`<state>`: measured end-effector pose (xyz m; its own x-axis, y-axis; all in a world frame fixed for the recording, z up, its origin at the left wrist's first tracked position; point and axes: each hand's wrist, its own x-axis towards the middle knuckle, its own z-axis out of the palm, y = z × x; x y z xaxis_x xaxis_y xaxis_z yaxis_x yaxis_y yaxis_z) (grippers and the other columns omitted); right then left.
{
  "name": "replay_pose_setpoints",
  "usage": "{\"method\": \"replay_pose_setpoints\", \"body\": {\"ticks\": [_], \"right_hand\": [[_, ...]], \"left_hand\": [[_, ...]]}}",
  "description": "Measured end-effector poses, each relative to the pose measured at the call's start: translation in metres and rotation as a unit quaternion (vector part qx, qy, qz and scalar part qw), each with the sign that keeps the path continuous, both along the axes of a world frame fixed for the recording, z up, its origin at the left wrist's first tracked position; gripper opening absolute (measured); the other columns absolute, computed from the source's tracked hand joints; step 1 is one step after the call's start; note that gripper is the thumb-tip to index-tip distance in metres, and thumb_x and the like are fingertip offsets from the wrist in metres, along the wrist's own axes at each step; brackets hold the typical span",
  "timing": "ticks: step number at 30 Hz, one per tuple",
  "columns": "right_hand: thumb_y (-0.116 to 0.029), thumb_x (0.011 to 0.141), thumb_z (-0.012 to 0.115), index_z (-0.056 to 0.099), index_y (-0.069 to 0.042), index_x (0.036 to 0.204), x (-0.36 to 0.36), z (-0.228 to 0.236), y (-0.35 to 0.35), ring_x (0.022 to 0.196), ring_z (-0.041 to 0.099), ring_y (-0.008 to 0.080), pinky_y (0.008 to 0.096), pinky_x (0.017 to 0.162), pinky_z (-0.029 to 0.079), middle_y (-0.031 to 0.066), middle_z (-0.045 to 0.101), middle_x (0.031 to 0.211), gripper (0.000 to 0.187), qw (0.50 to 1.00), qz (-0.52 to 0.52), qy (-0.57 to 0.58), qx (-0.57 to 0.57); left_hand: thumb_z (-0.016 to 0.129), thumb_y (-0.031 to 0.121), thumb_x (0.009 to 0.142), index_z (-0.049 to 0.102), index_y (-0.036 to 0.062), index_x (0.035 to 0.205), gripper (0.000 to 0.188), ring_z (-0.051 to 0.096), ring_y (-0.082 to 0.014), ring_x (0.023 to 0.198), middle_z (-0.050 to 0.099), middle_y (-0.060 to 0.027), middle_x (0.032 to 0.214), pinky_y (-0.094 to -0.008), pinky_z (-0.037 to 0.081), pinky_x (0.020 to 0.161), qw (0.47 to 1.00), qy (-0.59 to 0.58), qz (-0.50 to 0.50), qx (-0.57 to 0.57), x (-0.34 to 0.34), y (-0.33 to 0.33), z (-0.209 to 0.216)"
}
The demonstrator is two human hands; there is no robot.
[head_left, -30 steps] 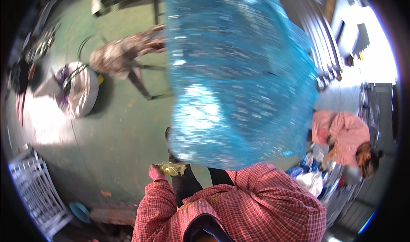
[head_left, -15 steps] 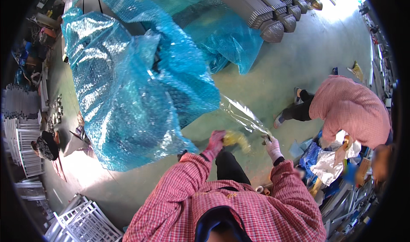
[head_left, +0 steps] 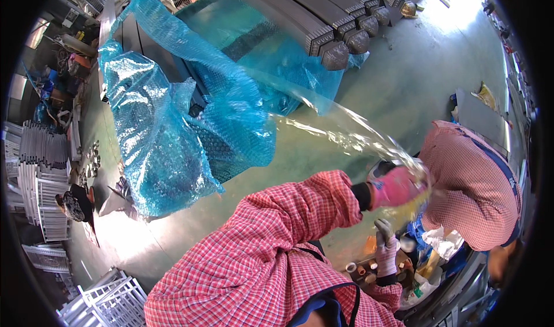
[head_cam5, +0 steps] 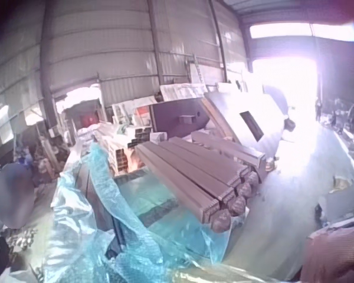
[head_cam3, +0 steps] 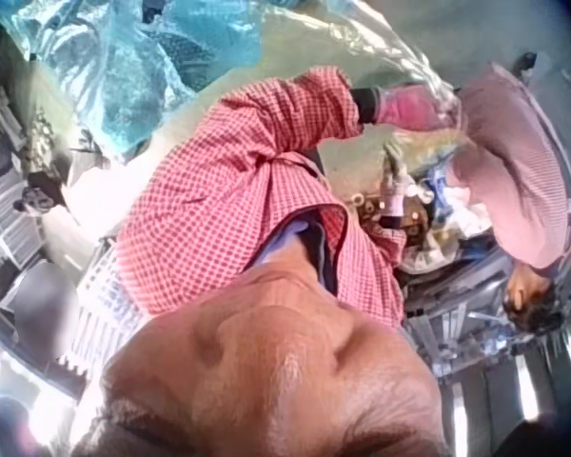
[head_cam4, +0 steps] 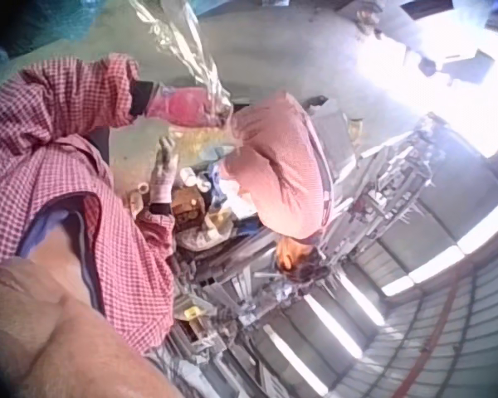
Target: The person unwraps a metal baluster from bubble wrap, retrieves a container of orange finish, and applies it to the baluster's decorative end using a sponge. The person then places the baluster back on the workbench.
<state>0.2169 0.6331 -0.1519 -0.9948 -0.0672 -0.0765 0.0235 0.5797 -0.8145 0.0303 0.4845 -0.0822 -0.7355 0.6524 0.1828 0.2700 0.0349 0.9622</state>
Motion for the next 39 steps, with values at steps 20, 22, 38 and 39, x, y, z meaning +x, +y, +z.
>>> {"method": "replay_pose_setpoints", "body": {"ticks": [20,22,38,39], "right_hand": [[-0.018,0.08,0.071,0.069,-0.004,0.077,-0.048,0.117,-0.07,0.088,0.065,0.0245,0.031,0.071,0.052,0.0213,0.06,0.115,0.014,0.894,0.178,-0.016,-0.41],[-0.012,0.08,0.065,0.07,-0.002,0.08,-0.057,0.147,-0.078,0.078,0.066,0.0243,0.0271,0.058,0.052,0.0242,0.057,0.117,0.011,0.883,0.291,-0.062,-0.363],[-0.015,0.086,0.048,0.052,0.002,0.125,0.018,0.218,-0.425,0.06,0.046,0.0059,0.0221,0.069,0.044,0.0061,0.063,0.102,0.042,0.752,0.604,-0.122,-0.234],[-0.027,0.088,0.044,0.049,0.002,0.128,0.039,0.214,-0.454,0.074,0.048,0.0105,0.025,0.074,0.044,0.0085,0.061,0.108,0.049,0.701,0.669,-0.144,-0.201]], "left_hand": [[0.057,0.014,0.092,0.056,0.0044,0.099,0.012,0.054,-0.0113,0.088,0.059,-0.0024,0.095,-0.0272,0.046,0.077,0.973,-0.023,0.194,0.123,0.091,-0.227,0.097],[0.057,0.015,0.092,0.057,0.0028,0.098,0.013,0.056,-0.0116,0.087,0.06,-0.0027,0.093,-0.0263,0.046,0.076,0.974,0.006,0.212,-0.083,0.143,-0.253,0.144],[0.065,0.04,0.081,0.059,0.0068,0.105,0.041,0.062,-0.0274,0.083,0.062,-0.0126,0.098,-0.0385,0.051,0.072,0.942,0.154,0.204,-0.217,0.411,-0.393,0.167],[0.065,0.042,0.08,0.059,0.0074,0.107,0.044,0.061,-0.0283,0.086,0.061,-0.0129,0.099,-0.0389,0.051,0.073,0.938,0.154,0.219,-0.22,0.427,-0.397,0.164]]}}
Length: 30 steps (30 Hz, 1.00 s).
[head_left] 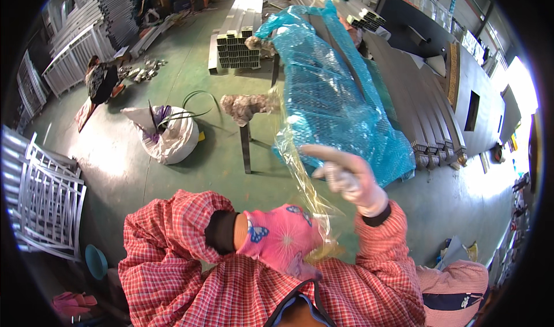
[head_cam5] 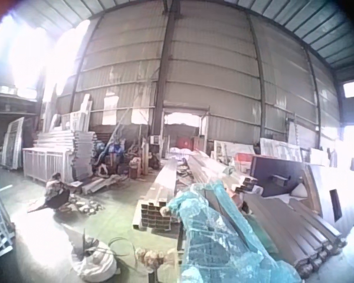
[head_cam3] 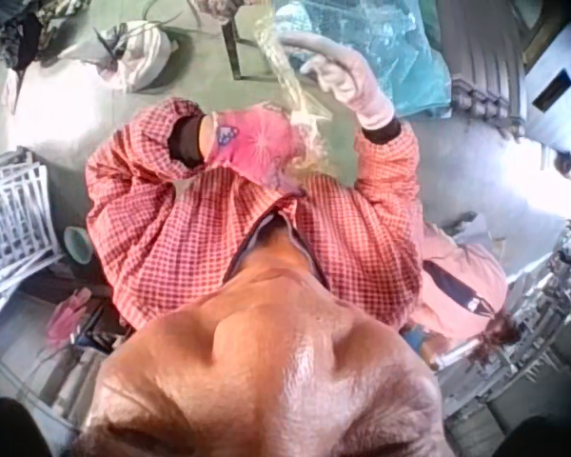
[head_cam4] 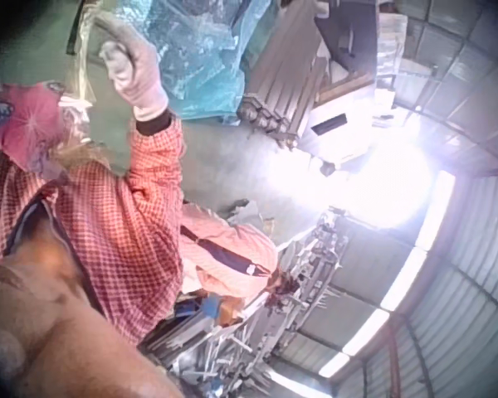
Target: The person unwraps a metal baluster from bubble wrap, retrieves a container of orange finish, and applies it to the baluster's decorative end using a sponge. The person then places the baluster back on the workbench.
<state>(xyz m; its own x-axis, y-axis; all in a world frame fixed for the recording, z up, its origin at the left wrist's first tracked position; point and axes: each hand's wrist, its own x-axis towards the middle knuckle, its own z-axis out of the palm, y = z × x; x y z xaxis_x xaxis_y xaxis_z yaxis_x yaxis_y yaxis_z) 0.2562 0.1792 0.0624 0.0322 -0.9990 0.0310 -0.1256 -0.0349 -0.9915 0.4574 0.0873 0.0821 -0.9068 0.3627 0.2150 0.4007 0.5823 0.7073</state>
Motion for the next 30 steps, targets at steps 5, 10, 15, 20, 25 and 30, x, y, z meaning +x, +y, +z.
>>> {"method": "replay_pose_setpoints", "body": {"ticks": [5,10,15,20,25,30], "right_hand": [[-0.065,0.084,0.045,0.042,-0.003,0.135,0.078,-0.028,-0.066,0.078,0.062,0.0128,0.0283,0.077,0.048,0.0071,0.062,0.107,0.08,0.951,0.291,-0.038,0.1],[-0.037,0.062,0.085,0.016,-0.005,0.145,0.115,-0.053,-0.083,0.121,0.047,0.0242,0.0367,0.099,0.04,0.0147,0.044,0.136,0.113,0.921,0.314,-0.182,0.141],[-0.036,0.069,0.08,0.021,-0.009,0.145,0.121,-0.062,-0.136,0.118,0.051,0.0246,0.0333,0.096,0.042,0.0162,0.049,0.133,0.1,0.938,0.33,-0.016,0.1],[-0.03,0.071,0.077,0.034,-0.009,0.14,0.101,-0.084,-0.208,0.109,0.058,0.0217,0.032,0.093,0.046,0.0146,0.056,0.125,0.083,0.942,0.325,0.018,0.084],[-0.032,0.069,0.078,0.031,-0.008,0.141,0.09,-0.066,-0.3,0.112,0.054,0.0196,0.0316,0.094,0.043,0.012,0.056,0.123,0.089,0.906,0.398,-0.077,0.123],[-0.037,0.062,0.084,0.026,-0.009,0.143,0.089,-0.072,-0.377,0.113,0.053,0.02,0.0321,0.096,0.042,0.0128,0.056,0.123,0.103,0.888,0.449,-0.001,0.098]], "left_hand": [[0.064,0.045,0.081,0.049,0.0037,0.126,0.063,0.051,-0.0343,0.111,0.053,-0.0186,0.119,-0.0418,0.042,0.094,0.992,-0.099,0.027,0.074,0.079,-0.059,0.003],[0.067,0.032,0.083,0.034,0.0054,0.139,0.07,0.033,-0.0363,0.131,0.032,-0.0219,0.141,-0.0405,0.033,0.104,0.973,-0.111,0.059,0.192,0.162,-0.11,-0.053],[0.071,0.037,0.078,0.034,0.0041,0.138,0.077,0.031,-0.0369,0.131,0.032,-0.0214,0.142,-0.0421,0.032,0.104,0.945,-0.193,0.083,0.25,0.186,-0.162,-0.056],[0.074,0.041,0.074,0.035,0.0028,0.138,0.084,0.029,-0.0375,0.132,0.031,-0.0208,0.142,-0.0437,0.03,0.105,0.958,-0.144,0.099,0.229,0.143,-0.226,-0.02],[0.078,0.046,0.069,0.036,0.0015,0.137,0.091,0.027,-0.0381,0.133,0.031,-0.0203,0.143,-0.0453,0.028,0.106,0.942,-0.164,0.144,0.254,0.134,-0.289,0.0],[0.086,0.035,0.062,0.042,0.0029,0.129,0.086,0.046,-0.0314,0.12,0.045,-0.0181,0.13,-0.0392,0.039,0.099,0.9,-0.287,0.262,0.196,0.119,-0.341,0.02]]}}
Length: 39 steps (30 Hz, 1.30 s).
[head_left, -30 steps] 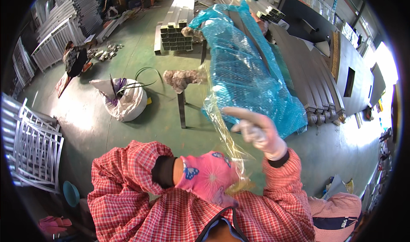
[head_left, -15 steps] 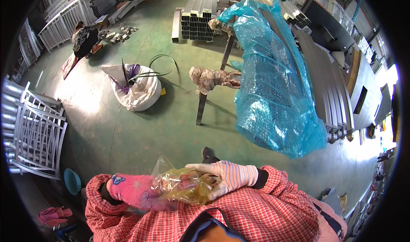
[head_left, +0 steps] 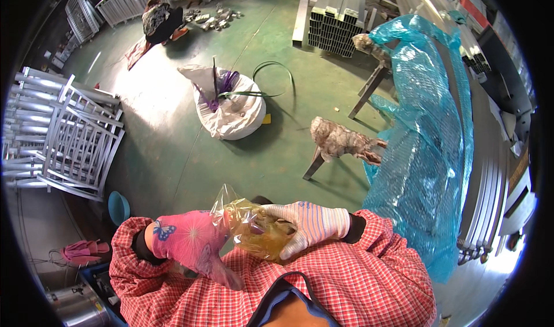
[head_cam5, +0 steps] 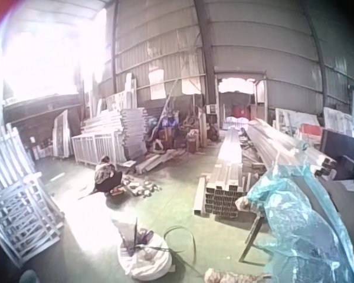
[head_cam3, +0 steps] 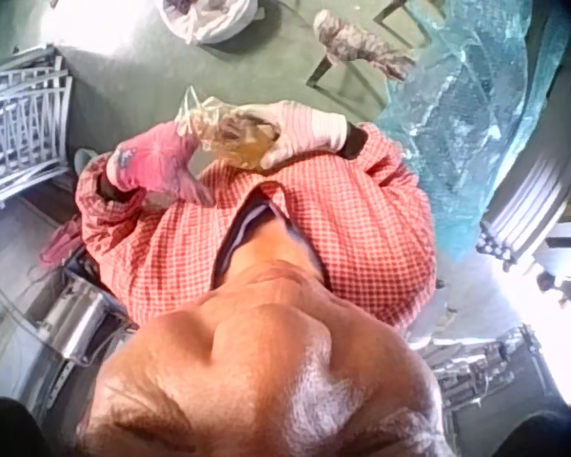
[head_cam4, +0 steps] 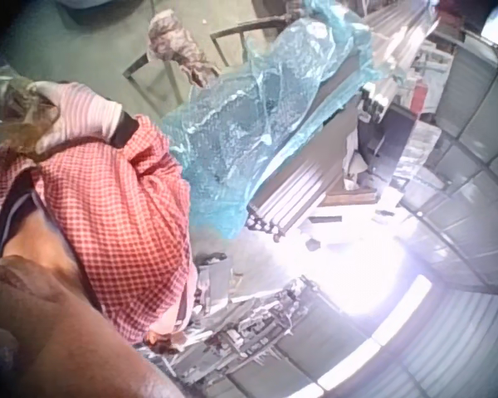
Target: The person unwraps a metal baluster from bubble wrap, retrieves a container of orange finish, and applies it to the baluster's decorative end using a sponge. The person then places the baluster back on the workbench.
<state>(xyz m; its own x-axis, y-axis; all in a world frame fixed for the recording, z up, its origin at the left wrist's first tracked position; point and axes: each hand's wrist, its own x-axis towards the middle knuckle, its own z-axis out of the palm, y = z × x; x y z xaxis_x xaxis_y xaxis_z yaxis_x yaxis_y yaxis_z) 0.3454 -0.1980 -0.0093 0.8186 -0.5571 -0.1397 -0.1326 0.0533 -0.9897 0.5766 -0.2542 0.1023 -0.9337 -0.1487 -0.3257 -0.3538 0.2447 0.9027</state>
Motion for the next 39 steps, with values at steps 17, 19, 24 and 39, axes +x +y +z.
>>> {"method": "replay_pose_setpoints", "body": {"ticks": [17,19,24,39], "right_hand": [[-0.021,0.069,0.067,0.016,-0.003,0.144,0.022,0.012,-0.246,0.1,0.061,0.034,0.0377,0.081,0.05,0.0218,0.058,0.115,0.092,0.984,-0.133,0.053,-0.107],[-0.017,0.068,0.064,0.019,-0.005,0.144,0.019,0.008,-0.262,0.097,0.061,0.0355,0.0385,0.079,0.051,0.0217,0.061,0.109,0.089,0.978,-0.179,0.054,-0.09],[-0.011,0.065,0.058,0.028,-0.01,0.142,-0.009,-0.009,-0.298,0.09,0.062,0.0378,0.04,0.076,0.05,0.0231,0.062,0.101,0.083,0.967,-0.239,0.015,-0.086],[-0.005,0.072,0.053,0.035,-0.005,0.14,-0.236,0.069,-0.413,0.115,0.054,0.0237,0.0322,0.097,0.042,0.0146,0.057,0.124,0.071,0.949,-0.3,-0.054,0.079]], "left_hand": [[0.083,0.042,0.064,0.048,0.0034,0.127,0.081,0.056,-0.0198,0.109,0.055,-0.0157,0.123,-0.0349,0.046,0.09,0.991,0.042,-0.118,0.039,0.029,-0.326,-0.009],[0.083,0.042,0.064,0.048,0.0016,0.127,0.083,0.056,-0.0202,0.108,0.055,-0.0165,0.122,-0.0344,0.046,0.089,0.987,-0.014,-0.156,0.023,0.015,-0.358,-0.005],[0.083,0.043,0.064,0.046,0.0004,0.129,0.086,0.06,-0.0282,0.101,0.059,-0.0152,0.116,-0.0333,0.046,0.09,0.966,-0.016,-0.258,0.012,-0.028,-0.428,-0.011],[0.072,0.06,0.068,0.052,0.0006,0.119,0.081,0.058,-0.0307,0.105,0.058,-0.0189,0.117,-0.0392,0.045,0.092,0.951,0.024,-0.306,-0.024,-0.247,-0.59,0.011]]}}
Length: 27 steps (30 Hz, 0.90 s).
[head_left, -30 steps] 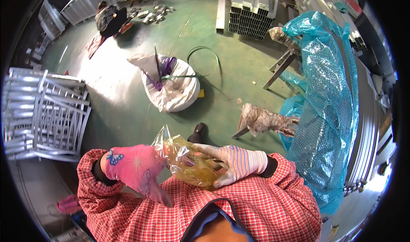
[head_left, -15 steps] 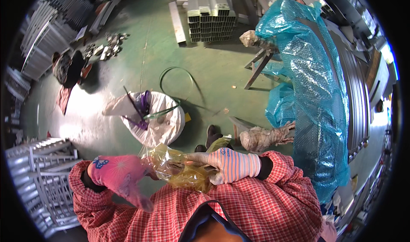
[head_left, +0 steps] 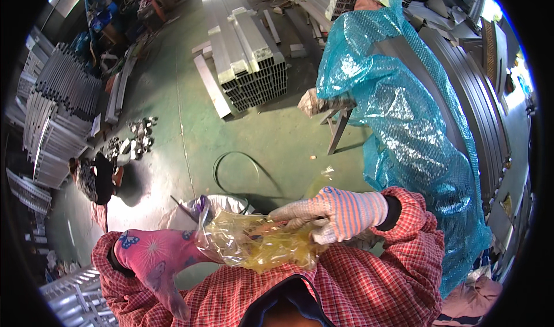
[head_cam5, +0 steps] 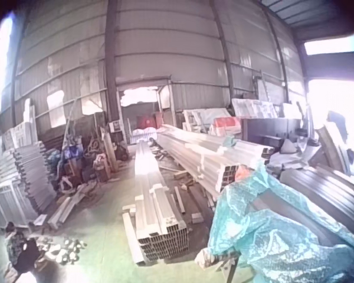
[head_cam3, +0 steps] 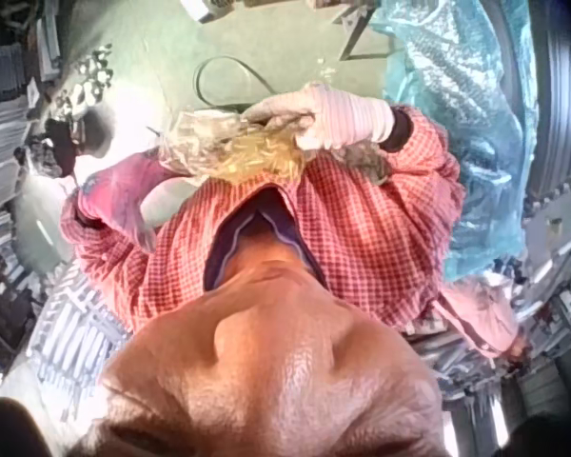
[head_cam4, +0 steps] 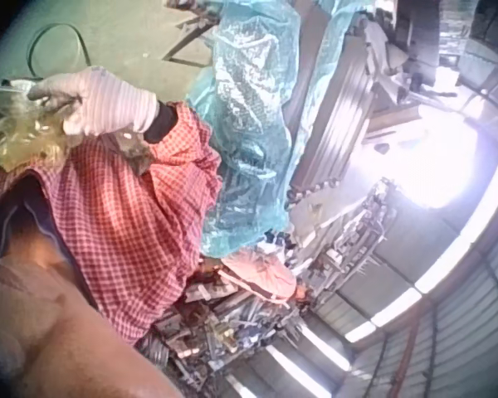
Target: The person unwraps a metal baluster from bubble wrap, retrieves a container of orange finish, and applies it to the baluster's decorative end using a sponge. The person then places the baluster back on the workbench.
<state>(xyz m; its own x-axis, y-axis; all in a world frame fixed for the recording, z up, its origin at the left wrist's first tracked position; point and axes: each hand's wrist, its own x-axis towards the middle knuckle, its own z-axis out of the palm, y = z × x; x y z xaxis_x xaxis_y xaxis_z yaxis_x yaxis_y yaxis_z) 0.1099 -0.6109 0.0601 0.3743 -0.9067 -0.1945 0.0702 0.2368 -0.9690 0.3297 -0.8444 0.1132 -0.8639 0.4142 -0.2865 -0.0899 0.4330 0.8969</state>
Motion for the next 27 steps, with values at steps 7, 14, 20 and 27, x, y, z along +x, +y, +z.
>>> {"method": "replay_pose_setpoints", "body": {"ticks": [7,14,20,27], "right_hand": [[-0.016,0.082,0.064,0.036,-0.003,0.139,-0.06,-0.007,-0.028,0.123,0.046,0.0195,0.0326,0.104,0.035,0.0109,0.049,0.131,0.066,0.988,-0.081,-0.125,0.05],[-0.011,0.082,0.064,0.048,0.001,0.129,-0.108,-0.003,-0.103,0.108,0.057,0.0167,0.0304,0.092,0.045,0.009,0.058,0.122,0.051,0.958,-0.268,0.036,0.099],[-0.011,0.087,0.048,0.051,0.003,0.12,-0.182,-0.015,-0.14,0.094,0.063,0.0195,0.0314,0.081,0.051,0.0108,0.064,0.107,0.036,0.739,-0.639,-0.212,0.003],[-0.004,0.081,0.058,0.049,0.002,0.124,-0.249,-0.07,-0.222,0.093,0.06,0.0147,0.0285,0.084,0.048,0.0081,0.062,0.106,0.044,0.687,-0.705,-0.173,-0.018]], "left_hand": [[0.071,0.062,0.067,0.053,0.0008,0.117,0.081,0.056,-0.0309,0.108,0.056,-0.0195,0.119,-0.0409,0.045,0.093,0.996,0.016,-0.071,0.053,-0.089,-0.093,-0.011],[0.07,0.064,0.067,0.054,0.001,0.115,0.081,0.054,-0.0312,0.111,0.054,-0.0202,0.121,-0.0425,0.044,0.094,0.927,0.065,-0.205,0.309,-0.169,-0.238,0.016],[0.061,0.069,0.066,0.039,0.0027,0.126,0.092,0.038,-0.035,0.126,0.04,-0.0221,0.132,-0.0504,0.027,0.105,0.909,0.331,0.078,0.242,-0.233,-0.372,0.014],[0.083,0.052,0.049,0.021,0.0068,0.144,0.122,0.018,-0.039,0.138,0.022,-0.0226,0.147,-0.0498,0.017,0.11,0.878,0.476,0.052,0.004,-0.391,-0.281,-0.063]]}}
